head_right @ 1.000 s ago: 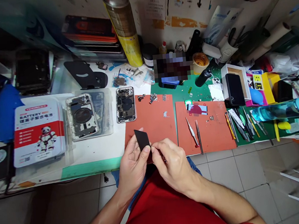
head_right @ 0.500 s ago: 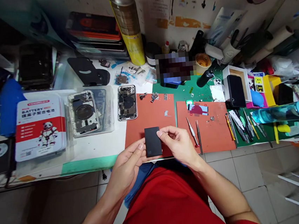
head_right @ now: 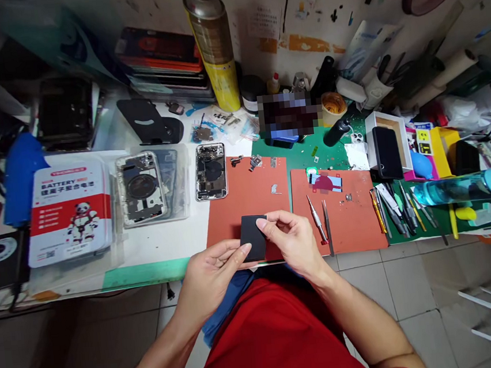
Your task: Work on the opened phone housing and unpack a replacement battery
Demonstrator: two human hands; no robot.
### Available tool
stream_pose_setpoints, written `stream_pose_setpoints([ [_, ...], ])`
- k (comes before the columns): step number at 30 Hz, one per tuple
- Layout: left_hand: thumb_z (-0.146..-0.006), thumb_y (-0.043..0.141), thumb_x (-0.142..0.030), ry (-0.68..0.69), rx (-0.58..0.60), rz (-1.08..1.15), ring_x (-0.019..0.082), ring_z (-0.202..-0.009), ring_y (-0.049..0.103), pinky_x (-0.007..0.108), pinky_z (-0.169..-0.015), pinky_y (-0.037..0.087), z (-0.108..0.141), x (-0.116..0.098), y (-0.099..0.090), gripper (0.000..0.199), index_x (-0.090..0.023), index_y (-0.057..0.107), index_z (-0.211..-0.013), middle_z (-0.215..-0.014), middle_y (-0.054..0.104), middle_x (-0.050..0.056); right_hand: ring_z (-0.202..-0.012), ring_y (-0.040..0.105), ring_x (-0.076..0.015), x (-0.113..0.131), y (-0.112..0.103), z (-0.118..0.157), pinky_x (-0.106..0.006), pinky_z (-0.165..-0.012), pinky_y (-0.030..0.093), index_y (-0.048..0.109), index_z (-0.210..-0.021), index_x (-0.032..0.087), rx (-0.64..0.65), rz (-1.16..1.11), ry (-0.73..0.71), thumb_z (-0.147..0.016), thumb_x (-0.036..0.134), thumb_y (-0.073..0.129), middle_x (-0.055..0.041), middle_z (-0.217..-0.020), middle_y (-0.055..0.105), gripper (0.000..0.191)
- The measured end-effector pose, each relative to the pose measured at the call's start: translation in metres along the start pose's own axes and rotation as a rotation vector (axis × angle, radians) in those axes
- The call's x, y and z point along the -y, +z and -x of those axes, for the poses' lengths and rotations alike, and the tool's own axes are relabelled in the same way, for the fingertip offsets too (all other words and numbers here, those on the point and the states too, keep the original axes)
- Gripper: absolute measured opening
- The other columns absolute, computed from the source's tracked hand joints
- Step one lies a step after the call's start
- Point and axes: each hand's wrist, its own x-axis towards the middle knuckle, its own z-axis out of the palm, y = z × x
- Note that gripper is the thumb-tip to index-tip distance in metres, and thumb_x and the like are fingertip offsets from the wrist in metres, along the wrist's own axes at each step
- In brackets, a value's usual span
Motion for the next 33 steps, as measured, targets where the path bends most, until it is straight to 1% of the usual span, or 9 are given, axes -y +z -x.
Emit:
stream_pose_setpoints([
  [3, -0.101, 0.07, -0.035, 0.36, -0.12, -0.355, 0.033, -0.11, 0.082, 0.048, -0.108, 0.064, 0.0, 0.008, -0.015, 0.024, -0.022, 0.084, -0.115, -0.116, 0.085, 0.01, -0.076, 0.07, -0.0179, 0.003, -0.005, 0.011, -0.032, -0.07, 0.059, 0.079, -0.098, 0.021, -0.053, 0.008, -0.038, -0.087, 0.066, 0.082, -0.0058, -0.091, 0.079, 0.046],
  [6, -0.102, 0.064, -0.021, 0.683, -0.077, -0.612, 0.037, -0.138, 0.066, 0.057, -0.124, 0.05, -0.002, 0.016, -0.03, 0.035, -0.02, 0.077, -0.135, -0.14, 0.074, 0.013, -0.061, 0.065, -0.0152, 0.004, -0.009, 0.021, -0.028, -0.055, 0.051, 0.075, -0.084, 0.019, 0.084, -0.037, 0.116, -0.095, 0.071, 0.07, -0.0071, -0.079, 0.077, 0.053],
  [10, -0.1, 0.069, -0.02, 0.828, 0.02, -0.753, 0.036, -0.142, 0.062, 0.058, -0.125, 0.049, -0.005, 0.024, -0.038, 0.04, -0.025, 0.074, -0.14, -0.145, 0.072, 0.01, -0.059, 0.069, -0.0154, 0.001, -0.011, 0.025, -0.026, -0.056, 0.052, 0.066, -0.076, 0.02, 0.194, -0.13, 0.273, -0.085, 0.059, 0.088, -0.0052, -0.073, 0.078, 0.046],
  [12, -0.098, 0.076, -0.03, 0.721, -0.108, -0.667, 0.036, -0.137, 0.067, 0.056, -0.124, 0.05, -0.003, 0.025, -0.037, 0.039, -0.026, 0.075, -0.137, -0.141, 0.075, 0.01, -0.059, 0.071, -0.0153, 0.001, -0.013, 0.022, -0.027, -0.059, 0.056, 0.063, -0.075, 0.02, 0.199, -0.141, 0.268, -0.084, 0.058, 0.089, -0.0063, -0.075, 0.08, 0.047],
  [14, -0.102, 0.07, -0.045, 0.443, -0.232, -0.44, 0.033, -0.122, 0.078, 0.051, -0.111, 0.062, -0.001, 0.023, -0.036, 0.037, -0.023, 0.077, -0.132, -0.133, 0.079, 0.012, -0.059, 0.073, -0.0153, 0.002, -0.016, 0.018, -0.028, -0.062, 0.059, 0.064, -0.076, 0.019, 0.218, -0.117, 0.25, -0.085, 0.058, 0.088, -0.007, -0.075, 0.081, 0.046],
  [18, -0.102, 0.064, -0.059, -0.075, -0.021, 0.069, 0.026, -0.081, 0.083, 0.038, -0.076, 0.069, 0.0, 0.008, -0.03, 0.047, -0.015, 0.079, -0.11, -0.101, 0.086, 0.013, -0.063, 0.074, -0.0161, 0.007, -0.018, 0.014, -0.03, -0.069, 0.062, 0.064, -0.075, 0.02, 0.251, -0.063, 0.216, -0.087, 0.057, 0.087, -0.0028, -0.069, 0.077, 0.045],
  [20, -0.095, 0.076, -0.056, -0.137, 0.034, 0.163, 0.025, -0.078, 0.082, 0.036, -0.076, 0.068, -0.001, 0.003, -0.025, 0.041, -0.015, 0.079, -0.098, -0.092, 0.085, 0.012, -0.065, 0.074, -0.016, 0.008, -0.016, 0.012, -0.03, -0.071, 0.063, 0.067, -0.078, 0.019, 0.261, -0.053, 0.216, -0.088, 0.057, 0.086, -0.0018, -0.07, 0.077, 0.043],
  [24, -0.093, 0.08, -0.052, -0.144, -0.086, 0.243, 0.023, -0.075, 0.081, 0.03, -0.068, 0.064, -0.002, 0.006, -0.013, 0.036, -0.016, 0.078, -0.093, -0.092, 0.085, 0.012, -0.074, 0.078, -0.0164, 0.004, -0.011, 0.012, -0.031, -0.078, 0.066, 0.077, -0.099, 0.018, 0.27, -0.089, 0.231, -0.088, 0.056, 0.087, -0.0052, -0.085, 0.082, 0.041],
  [33, -0.091, 0.079, -0.061, -0.212, 0.001, 0.339, 0.029, -0.084, 0.084, 0.038, -0.077, 0.069, 0.001, 0.006, -0.011, 0.052, -0.011, 0.08, -0.104, -0.096, 0.085, 0.018, -0.066, 0.077, -0.017, 0.002, -0.016, 0.008, -0.032, -0.07, 0.066, 0.077, -0.089, 0.019, 0.219, -0.077, 0.22, -0.083, 0.056, 0.09, -0.0049, -0.079, 0.081, 0.04],
])
